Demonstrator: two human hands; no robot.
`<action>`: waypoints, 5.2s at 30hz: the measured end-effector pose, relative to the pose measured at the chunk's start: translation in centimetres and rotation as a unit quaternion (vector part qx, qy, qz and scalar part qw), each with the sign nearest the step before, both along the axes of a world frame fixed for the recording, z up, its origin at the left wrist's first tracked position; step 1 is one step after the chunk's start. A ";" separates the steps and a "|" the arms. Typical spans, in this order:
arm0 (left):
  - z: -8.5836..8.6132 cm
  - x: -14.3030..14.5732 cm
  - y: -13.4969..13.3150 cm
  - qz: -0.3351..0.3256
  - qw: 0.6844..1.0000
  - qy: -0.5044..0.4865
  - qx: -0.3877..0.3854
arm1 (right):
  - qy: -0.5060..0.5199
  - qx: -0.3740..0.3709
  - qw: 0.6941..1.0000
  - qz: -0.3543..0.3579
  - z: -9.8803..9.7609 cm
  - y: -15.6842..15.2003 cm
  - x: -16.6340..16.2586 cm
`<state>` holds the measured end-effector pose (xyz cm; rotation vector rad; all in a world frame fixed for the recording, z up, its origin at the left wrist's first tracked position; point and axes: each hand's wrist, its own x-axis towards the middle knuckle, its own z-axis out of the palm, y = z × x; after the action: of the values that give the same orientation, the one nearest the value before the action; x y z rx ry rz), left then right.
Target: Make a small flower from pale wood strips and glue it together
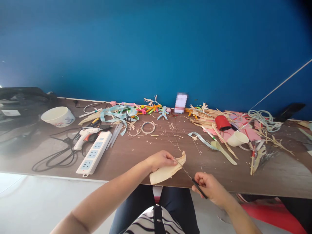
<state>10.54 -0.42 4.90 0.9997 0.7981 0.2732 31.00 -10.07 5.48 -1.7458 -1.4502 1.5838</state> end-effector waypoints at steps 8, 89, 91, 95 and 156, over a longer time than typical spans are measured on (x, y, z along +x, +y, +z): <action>-1.0 -0.9 -1.2 -0.006 0.999 0.027 -0.028 | 0.030 -0.030 0.999 0.032 -0.9 -1.0 -0.9; -0.6 2.3 -0.5 0.371 0.911 -0.143 0.113 | -0.173 0.442 0.875 -0.096 -1.3 8.7 -8.9; -1.1 2.1 0.0 0.388 0.905 -0.151 0.088 | -0.166 0.443 0.880 -0.036 -1.2 8.0 -9.2; -1.8 1.2 1.3 0.400 0.907 -0.122 0.039 | -0.137 0.429 0.892 -0.033 -1.7 7.1 -8.7; -1.8 1.2 1.7 0.370 0.872 0.050 0.315 | 0.037 0.262 0.957 -0.119 -2.5 6.8 -7.8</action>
<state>11.77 1.23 3.10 1.2805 1.2086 1.2160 23.17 -3.30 2.94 -1.4617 -1.3981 1.0083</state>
